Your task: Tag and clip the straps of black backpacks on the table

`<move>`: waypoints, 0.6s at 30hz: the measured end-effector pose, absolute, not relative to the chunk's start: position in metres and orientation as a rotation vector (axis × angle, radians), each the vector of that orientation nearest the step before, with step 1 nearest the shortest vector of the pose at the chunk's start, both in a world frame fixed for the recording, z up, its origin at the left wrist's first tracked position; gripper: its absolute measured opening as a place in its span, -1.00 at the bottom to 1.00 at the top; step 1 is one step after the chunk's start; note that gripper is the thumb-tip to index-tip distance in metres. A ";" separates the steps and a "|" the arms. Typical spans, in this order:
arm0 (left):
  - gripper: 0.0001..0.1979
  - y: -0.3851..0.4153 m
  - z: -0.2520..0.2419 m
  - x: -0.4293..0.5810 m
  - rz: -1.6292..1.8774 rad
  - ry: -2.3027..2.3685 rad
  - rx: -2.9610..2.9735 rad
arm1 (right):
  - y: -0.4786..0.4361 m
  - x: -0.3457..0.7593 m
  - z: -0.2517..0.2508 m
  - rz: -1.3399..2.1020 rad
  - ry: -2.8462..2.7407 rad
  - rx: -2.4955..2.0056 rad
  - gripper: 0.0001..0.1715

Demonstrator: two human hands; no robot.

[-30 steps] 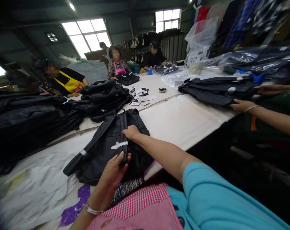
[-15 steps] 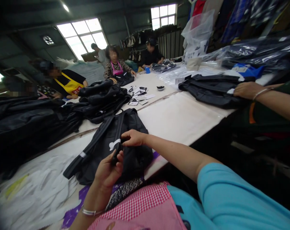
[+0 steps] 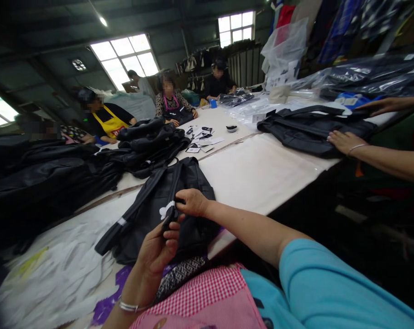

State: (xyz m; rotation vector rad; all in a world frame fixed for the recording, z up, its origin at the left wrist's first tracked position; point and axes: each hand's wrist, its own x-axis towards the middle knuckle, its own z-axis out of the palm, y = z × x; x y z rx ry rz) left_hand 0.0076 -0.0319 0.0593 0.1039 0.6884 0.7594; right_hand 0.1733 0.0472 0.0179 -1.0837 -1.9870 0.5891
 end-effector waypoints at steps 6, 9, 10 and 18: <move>-0.89 -0.034 0.039 0.016 0.937 1.069 0.372 | 0.056 0.181 0.018 1.207 -1.724 -0.974 -0.91; -0.87 -0.036 0.031 0.019 0.980 1.071 0.478 | 0.068 0.179 0.016 1.492 -1.371 -1.025 -0.63; -0.86 -0.036 0.031 0.019 0.979 1.049 0.488 | 0.070 0.178 0.015 1.519 -1.316 -1.056 -0.57; -0.73 -0.026 0.060 0.001 0.821 0.765 0.145 | 0.055 0.179 0.011 1.430 -1.570 -0.940 -0.74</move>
